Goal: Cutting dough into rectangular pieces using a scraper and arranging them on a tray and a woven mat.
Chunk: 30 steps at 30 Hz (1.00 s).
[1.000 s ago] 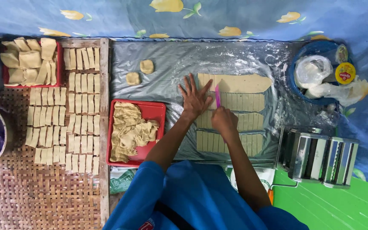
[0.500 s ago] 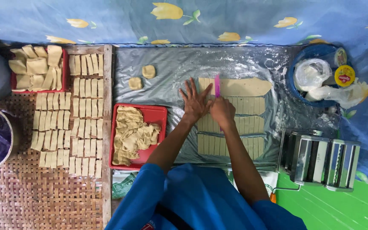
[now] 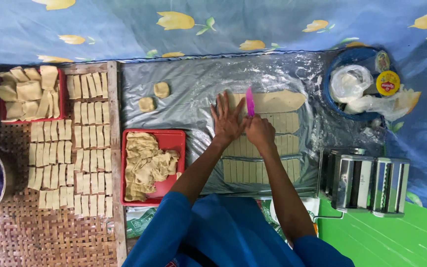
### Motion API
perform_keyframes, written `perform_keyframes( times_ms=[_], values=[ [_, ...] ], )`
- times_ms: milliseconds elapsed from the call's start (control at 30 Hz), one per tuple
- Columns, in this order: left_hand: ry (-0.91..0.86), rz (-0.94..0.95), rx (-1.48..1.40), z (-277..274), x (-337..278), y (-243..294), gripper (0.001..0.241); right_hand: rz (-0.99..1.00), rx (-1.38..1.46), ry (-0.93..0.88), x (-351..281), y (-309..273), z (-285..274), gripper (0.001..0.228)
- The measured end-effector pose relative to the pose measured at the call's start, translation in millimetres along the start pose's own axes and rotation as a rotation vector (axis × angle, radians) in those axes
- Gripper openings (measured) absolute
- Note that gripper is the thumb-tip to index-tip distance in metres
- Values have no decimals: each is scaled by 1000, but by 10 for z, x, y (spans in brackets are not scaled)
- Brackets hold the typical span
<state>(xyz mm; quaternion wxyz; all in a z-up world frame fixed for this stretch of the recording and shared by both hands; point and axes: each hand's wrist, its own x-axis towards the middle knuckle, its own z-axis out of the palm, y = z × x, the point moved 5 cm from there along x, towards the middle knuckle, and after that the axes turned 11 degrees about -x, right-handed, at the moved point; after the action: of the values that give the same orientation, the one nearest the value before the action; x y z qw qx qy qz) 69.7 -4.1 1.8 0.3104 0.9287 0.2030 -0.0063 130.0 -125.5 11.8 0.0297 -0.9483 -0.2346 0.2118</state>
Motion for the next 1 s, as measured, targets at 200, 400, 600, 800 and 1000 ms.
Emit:
perform_keyframes(
  times_ms=[200, 400, 600, 800, 1000],
  values=[
    [13, -7, 0, 10, 51, -7, 74, -58, 14, 44, 17, 19, -43, 50],
    [10, -8, 17, 46, 90, -17, 76, -55, 26, 32, -9, -27, -130, 46],
    [19, -6, -18, 54, 88, -25, 74, -54, -17, 53, -50, -127, -106, 44],
    [-6, -21, 12, 79, 37, -62, 72, 11, 30, -23, -37, -155, 42, 49],
    [12, -21, -43, 70, -55, -29, 66, -30, -33, -68, -315, -205, -132, 43]
  ],
)
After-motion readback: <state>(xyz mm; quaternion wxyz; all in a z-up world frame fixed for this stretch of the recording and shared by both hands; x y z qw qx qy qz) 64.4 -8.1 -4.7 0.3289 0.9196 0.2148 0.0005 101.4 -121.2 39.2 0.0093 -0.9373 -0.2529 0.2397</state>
